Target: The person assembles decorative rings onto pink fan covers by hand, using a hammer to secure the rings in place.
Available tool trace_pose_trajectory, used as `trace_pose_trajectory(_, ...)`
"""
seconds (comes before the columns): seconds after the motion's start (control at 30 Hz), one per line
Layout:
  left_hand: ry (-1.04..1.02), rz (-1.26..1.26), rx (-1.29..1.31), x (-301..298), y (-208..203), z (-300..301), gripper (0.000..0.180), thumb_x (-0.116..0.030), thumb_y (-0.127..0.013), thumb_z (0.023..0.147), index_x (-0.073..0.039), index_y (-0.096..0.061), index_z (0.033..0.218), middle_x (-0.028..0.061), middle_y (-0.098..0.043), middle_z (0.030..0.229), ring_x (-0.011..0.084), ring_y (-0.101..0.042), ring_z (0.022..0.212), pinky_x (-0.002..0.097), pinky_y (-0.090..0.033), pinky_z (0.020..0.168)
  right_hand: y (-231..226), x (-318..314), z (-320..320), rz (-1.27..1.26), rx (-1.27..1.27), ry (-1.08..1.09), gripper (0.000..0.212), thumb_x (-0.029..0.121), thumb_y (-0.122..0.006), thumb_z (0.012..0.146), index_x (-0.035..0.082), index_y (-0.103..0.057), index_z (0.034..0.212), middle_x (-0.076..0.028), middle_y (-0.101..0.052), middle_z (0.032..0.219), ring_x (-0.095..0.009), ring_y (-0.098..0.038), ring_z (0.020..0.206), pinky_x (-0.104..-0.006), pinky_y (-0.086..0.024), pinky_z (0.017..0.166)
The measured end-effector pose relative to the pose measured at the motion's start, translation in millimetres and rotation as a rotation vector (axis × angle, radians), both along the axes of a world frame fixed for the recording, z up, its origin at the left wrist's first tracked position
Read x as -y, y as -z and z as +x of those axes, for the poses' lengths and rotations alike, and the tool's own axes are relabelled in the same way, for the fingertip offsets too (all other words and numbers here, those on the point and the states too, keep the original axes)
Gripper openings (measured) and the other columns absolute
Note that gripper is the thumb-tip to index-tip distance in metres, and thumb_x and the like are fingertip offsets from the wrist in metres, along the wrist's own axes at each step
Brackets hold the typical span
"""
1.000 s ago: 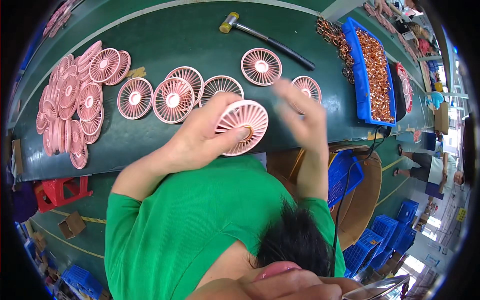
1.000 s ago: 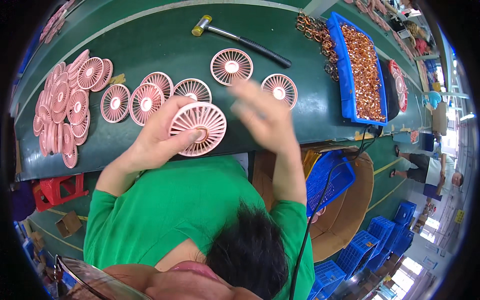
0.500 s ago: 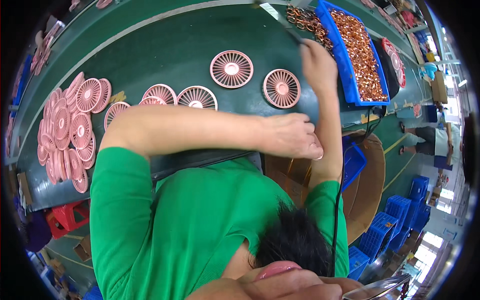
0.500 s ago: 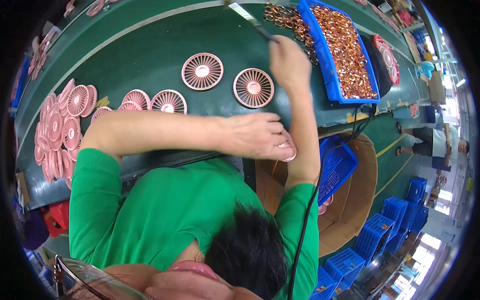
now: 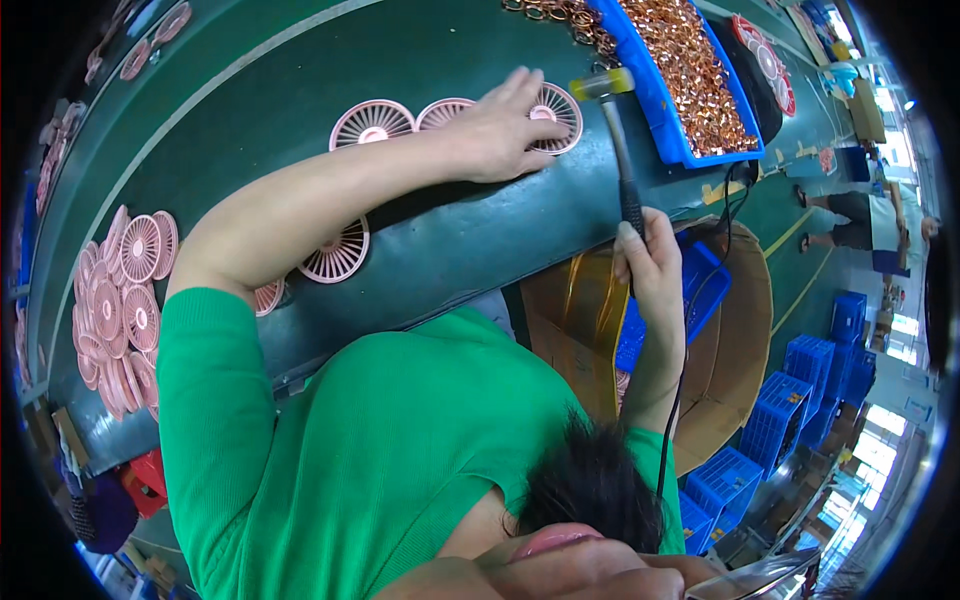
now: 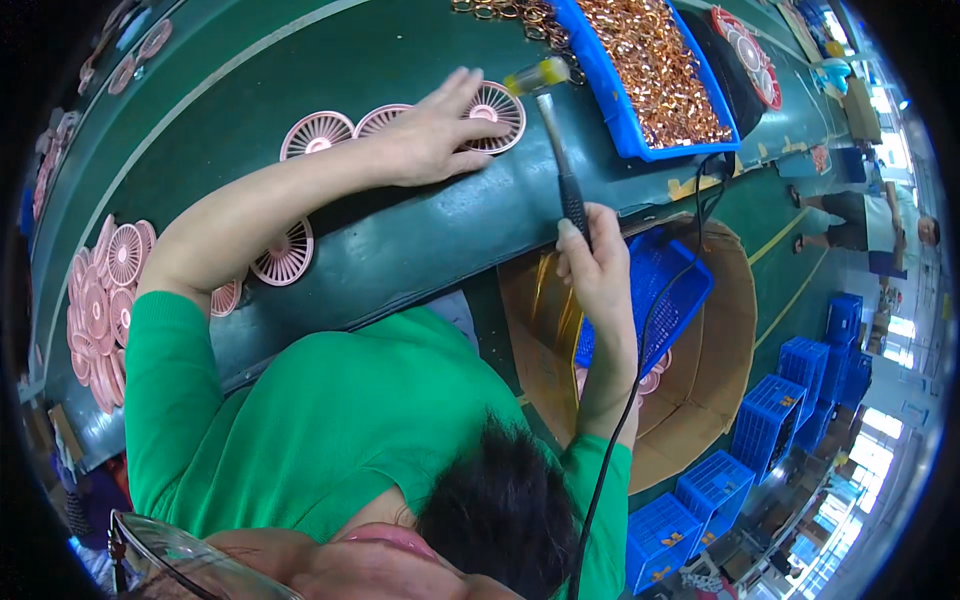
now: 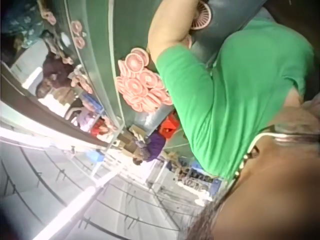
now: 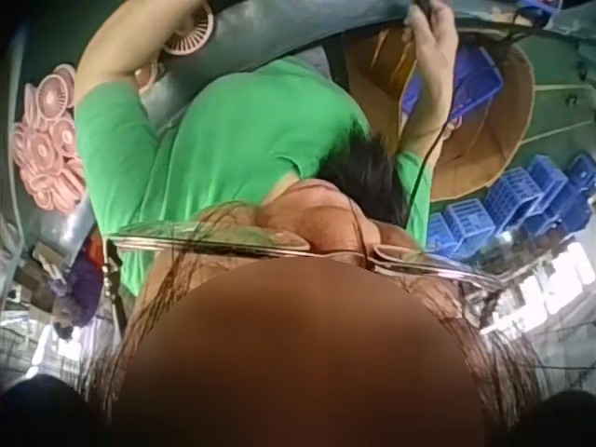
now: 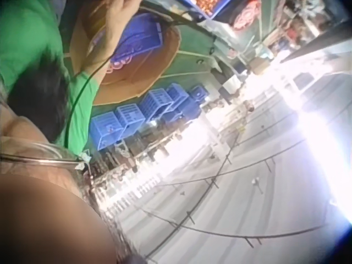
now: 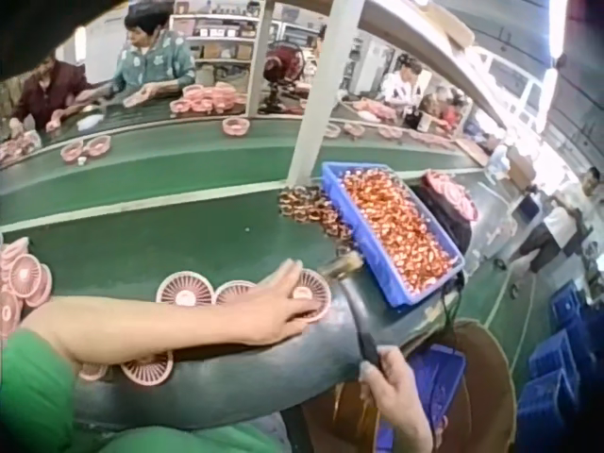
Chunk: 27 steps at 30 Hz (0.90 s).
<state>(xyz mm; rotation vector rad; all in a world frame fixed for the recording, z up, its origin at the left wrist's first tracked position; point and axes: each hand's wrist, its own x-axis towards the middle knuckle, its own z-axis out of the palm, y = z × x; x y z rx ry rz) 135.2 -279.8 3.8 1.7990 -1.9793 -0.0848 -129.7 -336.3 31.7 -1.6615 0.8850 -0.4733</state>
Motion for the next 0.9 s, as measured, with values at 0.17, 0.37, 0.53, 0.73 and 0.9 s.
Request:
trace_pose_trajectory(0.17, 0.0, 0.227, -0.167, 18.1, -17.8, 15.1, 0.051, -0.037, -0.073, 0.078, -0.02, -0.06, 0.124, 0.024, -0.043, 0.139, 0.0375, -0.041, 0.13, 0.0417, -0.038, 0.106, -52.6, -21.1, -0.4, -0.144, 0.079, 0.112, 0.036, 0.018, -0.042, 0.103, 0.002, -0.045, 0.134, 0.0, -0.053, 0.08, -0.003, -0.043, 0.057, -0.0172, -0.035, 0.05)
trace_pose_trajectory(0.37, -0.111, 0.239, -0.264, 18.3, -20.3, 13.9, 0.098, -0.041, -0.079, 0.072, -0.011, -0.024, 0.146, 0.0192, -0.055, 0.128, 0.0388, -0.051, 0.119, 0.0423, -0.041, 0.104, -17.7, -21.4, -9.6, -0.706, -0.186, -0.008, 0.043, 0.008, -0.05, 0.096, 0.0, -0.043, 0.137, -0.025, -0.056, 0.127, -0.033, -0.058, 0.117, -0.0365, -0.045, 0.098)
trace_pose_trajectory(0.53, -0.098, 0.195, -0.303, 16.1, -5.9, 23.9, 0.11, -0.052, -0.078, 0.071, -0.009, -0.013, 0.149, 0.0184, -0.052, 0.134, 0.0375, -0.049, 0.124, 0.0441, -0.037, 0.109, -31.8, -18.1, 6.3, -0.71, -0.287, -0.065, 0.038, 0.01, -0.048, 0.098, 0.005, -0.048, 0.135, -0.024, -0.057, 0.125, -0.035, -0.058, 0.115, -0.0379, -0.048, 0.092)
trace_pose_trajectory(0.73, -0.097, 0.237, -0.301, 13.8, -23.8, 18.0, 0.108, -0.051, -0.076, 0.072, -0.009, -0.013, 0.149, 0.026, -0.046, 0.135, 0.0423, -0.043, 0.127, 0.0457, -0.032, 0.111, -9.1, -6.3, 34.6, -0.66, -0.51, -0.084, 0.037, 0.018, -0.046, 0.097, 0.012, -0.048, 0.134, -0.027, -0.064, 0.093, -0.045, -0.062, 0.082, -0.0495, -0.05, 0.071)
trace_pose_trajectory(0.9, -0.028, -0.071, -0.075, -28.9, -19.9, 43.2, 0.11, -0.047, -0.079, 0.067, -0.009, -0.018, 0.15, 0.0241, -0.035, 0.145, 0.0399, -0.03, 0.138, 0.0465, -0.018, 0.117, -28.8, -5.6, 26.3, -0.71, -0.172, -0.103, 0.037, 0.015, -0.049, 0.098, 0.009, -0.049, 0.135, -0.021, -0.064, 0.112, -0.036, -0.066, 0.097, -0.0379, -0.051, 0.079)
